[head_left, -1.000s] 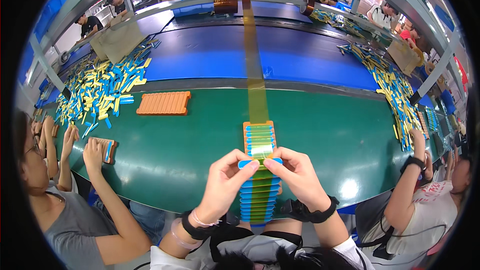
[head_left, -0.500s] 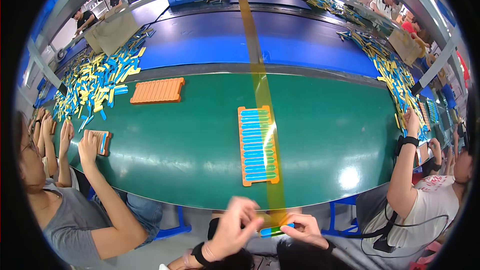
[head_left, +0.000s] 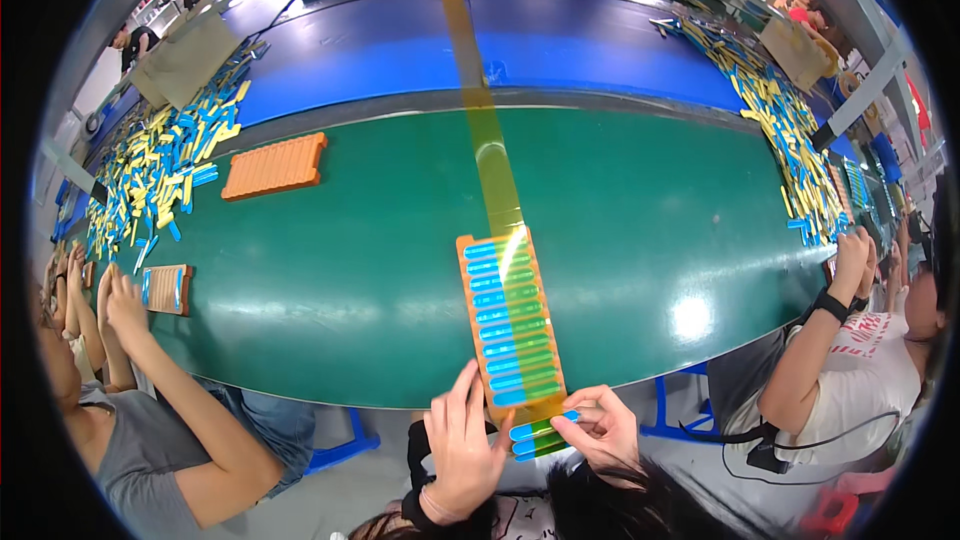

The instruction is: Assembling small blue and green plastic components on a production line.

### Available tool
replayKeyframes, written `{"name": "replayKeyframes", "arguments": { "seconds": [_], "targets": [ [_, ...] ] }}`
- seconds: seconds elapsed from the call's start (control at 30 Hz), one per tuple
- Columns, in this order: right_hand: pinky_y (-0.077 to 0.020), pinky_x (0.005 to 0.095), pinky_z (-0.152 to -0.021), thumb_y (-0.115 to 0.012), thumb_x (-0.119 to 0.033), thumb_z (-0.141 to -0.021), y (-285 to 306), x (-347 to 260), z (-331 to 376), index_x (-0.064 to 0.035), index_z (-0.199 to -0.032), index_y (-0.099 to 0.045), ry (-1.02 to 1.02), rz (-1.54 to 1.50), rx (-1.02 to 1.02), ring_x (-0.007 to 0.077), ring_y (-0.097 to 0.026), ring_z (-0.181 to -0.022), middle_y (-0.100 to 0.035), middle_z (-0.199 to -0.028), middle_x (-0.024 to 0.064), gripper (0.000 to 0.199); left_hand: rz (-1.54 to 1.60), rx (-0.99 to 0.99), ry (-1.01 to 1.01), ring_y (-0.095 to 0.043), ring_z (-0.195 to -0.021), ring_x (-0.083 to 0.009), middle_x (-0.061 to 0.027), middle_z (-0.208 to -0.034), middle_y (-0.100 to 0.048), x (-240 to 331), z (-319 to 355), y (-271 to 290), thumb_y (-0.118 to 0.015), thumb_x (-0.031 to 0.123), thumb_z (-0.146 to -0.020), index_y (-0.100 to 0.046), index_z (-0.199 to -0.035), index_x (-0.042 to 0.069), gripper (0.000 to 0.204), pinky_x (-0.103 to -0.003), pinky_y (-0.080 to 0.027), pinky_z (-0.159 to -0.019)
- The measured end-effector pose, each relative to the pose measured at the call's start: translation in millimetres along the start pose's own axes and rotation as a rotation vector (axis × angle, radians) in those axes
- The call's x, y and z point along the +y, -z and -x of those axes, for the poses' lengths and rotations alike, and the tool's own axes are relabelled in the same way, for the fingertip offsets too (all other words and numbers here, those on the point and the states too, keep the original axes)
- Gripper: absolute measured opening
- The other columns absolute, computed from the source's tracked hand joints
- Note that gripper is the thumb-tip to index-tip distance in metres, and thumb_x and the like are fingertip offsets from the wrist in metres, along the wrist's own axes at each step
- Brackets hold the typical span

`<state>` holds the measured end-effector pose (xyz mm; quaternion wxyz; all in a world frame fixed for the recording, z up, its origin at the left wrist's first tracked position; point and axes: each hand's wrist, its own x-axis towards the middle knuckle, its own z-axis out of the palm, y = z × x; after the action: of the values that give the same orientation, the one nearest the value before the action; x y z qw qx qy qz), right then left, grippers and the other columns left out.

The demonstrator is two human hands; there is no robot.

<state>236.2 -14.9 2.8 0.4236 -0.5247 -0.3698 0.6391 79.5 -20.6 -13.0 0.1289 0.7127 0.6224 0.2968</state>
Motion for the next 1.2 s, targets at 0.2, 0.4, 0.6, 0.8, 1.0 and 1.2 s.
{"name": "replayKeyframes", "arguments": {
  "seconds": [0.2,0.4,0.6,0.8,1.0,1.2],
  "targets": [
    [-0.0367,0.0154,-0.052,-0.056,0.005,-0.077,5,7,7,-0.0008,-0.094,-0.042,-0.04,0.03,0.063,0.0052,-0.054,-0.066,-0.059,-0.081,0.0071,0.023,0.098,-0.097,0.082,-0.043,-0.092,-0.0265,-0.012,-0.122,-0.042,5,11,6,-0.073,0.013,-0.053,-0.047,-0.11,-0.002,0.064,-0.037,-0.031,-0.078],
    [-0.041,0.0177,-0.057,-0.056,0.004,-0.078,4,9,3,-0.0022,-0.093,-0.038,0.004,-0.03,0.115,0.007,-0.055,-0.069,-0.059,-0.078,0.0076,0.025,0.074,-0.103,0.029,-0.043,-0.091,-0.0245,-0.0113,-0.124,-0.042,0,3,1,-0.073,0.013,-0.053,-0.045,-0.113,-0.002,0.068,-0.035,-0.03,-0.078],
    [-0.0456,0.0205,-0.061,-0.057,0.003,-0.077,10,13,-4,-0.0026,-0.091,-0.036,-0.009,-0.026,0.089,0.0091,-0.057,-0.072,-0.059,-0.079,0.009,0.026,0.018,-0.082,-0.03,-0.044,-0.09,-0.0216,-0.0089,-0.126,-0.04,-3,-3,-5,-0.073,0.017,-0.053,-0.044,-0.114,-0.005,0.071,-0.033,-0.028,-0.071],
    [-0.0459,0.0202,-0.059,-0.057,0.005,-0.077,9,14,-9,-0.0025,-0.091,-0.035,-0.02,-0.08,0.094,0.0101,-0.057,-0.072,-0.059,-0.08,0.0104,0.027,-0.015,-0.07,-0.036,-0.044,-0.087,-0.0207,-0.0077,-0.124,-0.042,-4,-7,-3,-0.073,0.018,-0.053,-0.045,-0.113,-0.003,0.07,-0.032,-0.029,-0.071],
    [-0.0462,0.0198,-0.058,-0.057,0.005,-0.076,10,15,-9,-0.0027,-0.091,-0.035,-0.015,-0.1,0.094,0.0109,-0.058,-0.072,-0.059,-0.08,0.0106,0.027,-0.166,-0.007,-0.547,-0.041,-0.08,-0.0104,0.0027,-0.118,-0.049,-25,-16,9,-0.062,0.014,-0.069,-0.052,-0.112,0.014,0.044,-0.019,-0.031,-0.061],
    [-0.0457,0.0192,-0.056,-0.058,0.003,-0.076,12,16,-8,-0.0024,-0.091,-0.036,-0.002,-0.046,0.117,0.0095,-0.058,-0.069,-0.06,-0.078,0.0101,0.027,-0.207,-0.202,-0.845,-0.038,-0.075,-0.0063,0.0099,-0.116,-0.05,-31,-30,13,-0.053,0.016,-0.078,-0.053,-0.114,0.019,0.037,-0.019,-0.029,-0.061]
  ]
}}
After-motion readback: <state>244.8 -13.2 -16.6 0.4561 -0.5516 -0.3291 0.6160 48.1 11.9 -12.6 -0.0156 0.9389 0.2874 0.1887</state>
